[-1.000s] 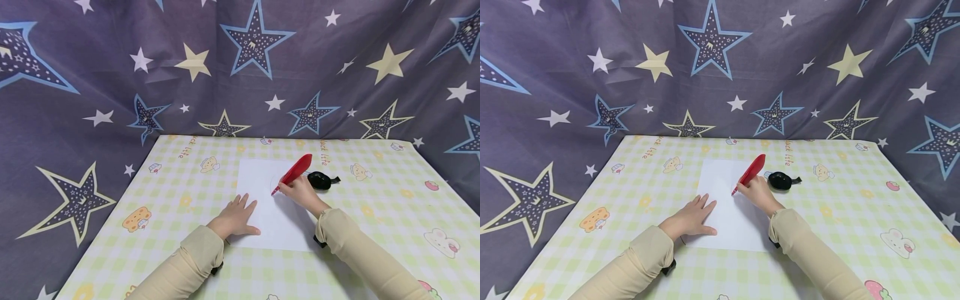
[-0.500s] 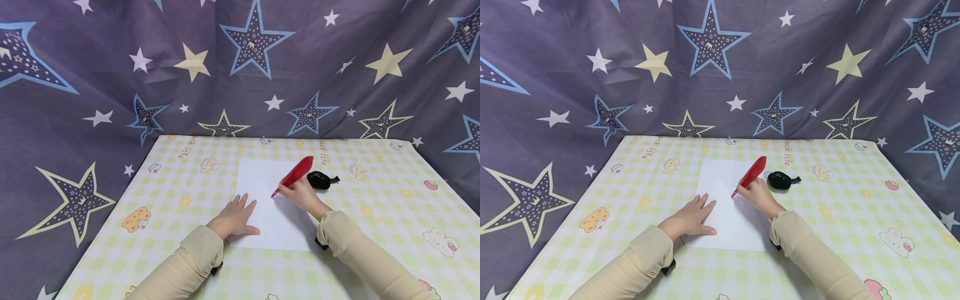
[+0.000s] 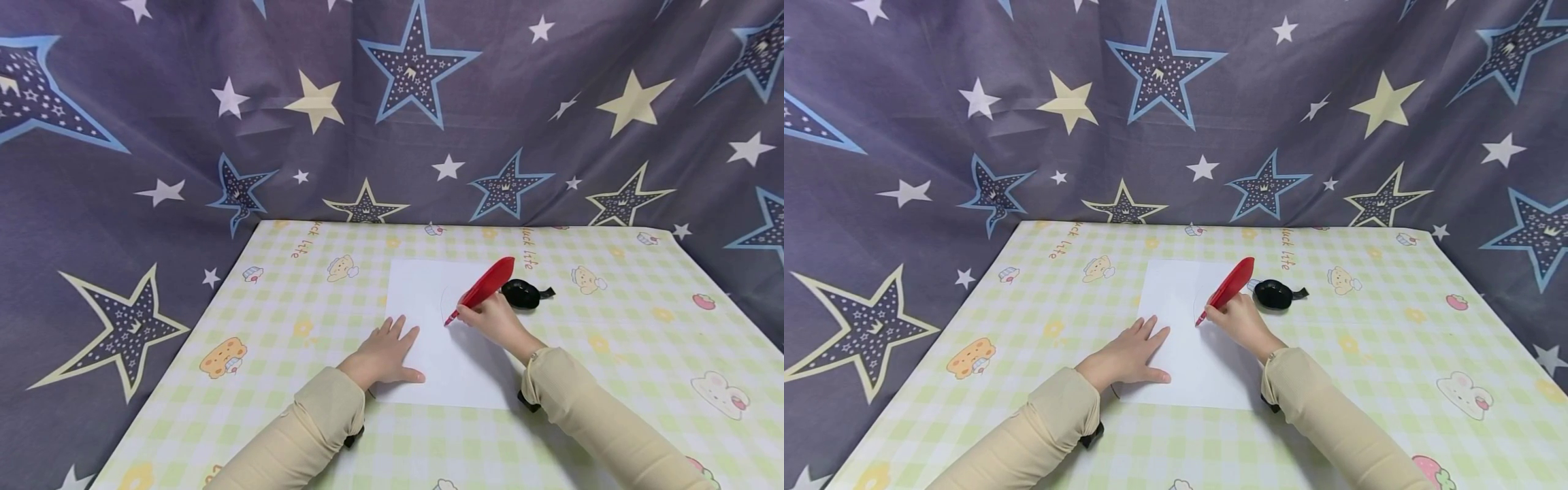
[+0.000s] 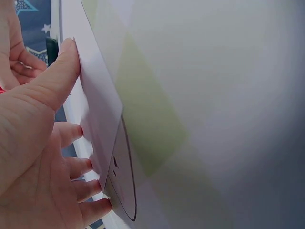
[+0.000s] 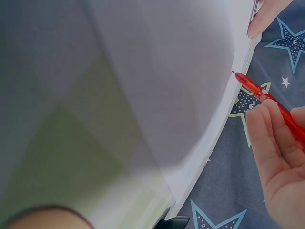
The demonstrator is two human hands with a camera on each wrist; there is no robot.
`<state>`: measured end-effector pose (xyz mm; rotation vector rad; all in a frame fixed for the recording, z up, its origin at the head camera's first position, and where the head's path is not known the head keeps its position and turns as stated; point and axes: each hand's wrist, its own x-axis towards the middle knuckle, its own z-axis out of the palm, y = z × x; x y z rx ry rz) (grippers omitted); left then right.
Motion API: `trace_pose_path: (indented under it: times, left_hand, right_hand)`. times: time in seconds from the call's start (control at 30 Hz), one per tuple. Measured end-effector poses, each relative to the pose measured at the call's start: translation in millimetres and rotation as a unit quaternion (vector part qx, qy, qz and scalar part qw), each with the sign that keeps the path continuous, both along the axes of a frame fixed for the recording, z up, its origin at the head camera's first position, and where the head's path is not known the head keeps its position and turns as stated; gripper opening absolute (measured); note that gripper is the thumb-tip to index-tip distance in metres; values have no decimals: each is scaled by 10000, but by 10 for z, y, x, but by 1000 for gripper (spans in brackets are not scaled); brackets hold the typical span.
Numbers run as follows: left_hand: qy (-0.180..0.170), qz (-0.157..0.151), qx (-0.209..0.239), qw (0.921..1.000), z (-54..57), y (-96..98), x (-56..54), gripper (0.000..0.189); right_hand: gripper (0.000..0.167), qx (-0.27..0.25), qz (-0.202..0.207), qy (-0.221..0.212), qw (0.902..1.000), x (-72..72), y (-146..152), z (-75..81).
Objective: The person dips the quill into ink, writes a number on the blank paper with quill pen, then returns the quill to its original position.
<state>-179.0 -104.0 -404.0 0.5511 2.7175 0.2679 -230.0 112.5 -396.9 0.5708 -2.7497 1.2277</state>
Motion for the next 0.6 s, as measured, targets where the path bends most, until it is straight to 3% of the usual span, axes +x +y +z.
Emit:
trace_pose_path:
  times: [0.6]
  left_hand:
    - [-33,36,21,10000,-4,9,-1,87]
  right_hand:
    - [5,21,106,48,9999,59,42,-5]
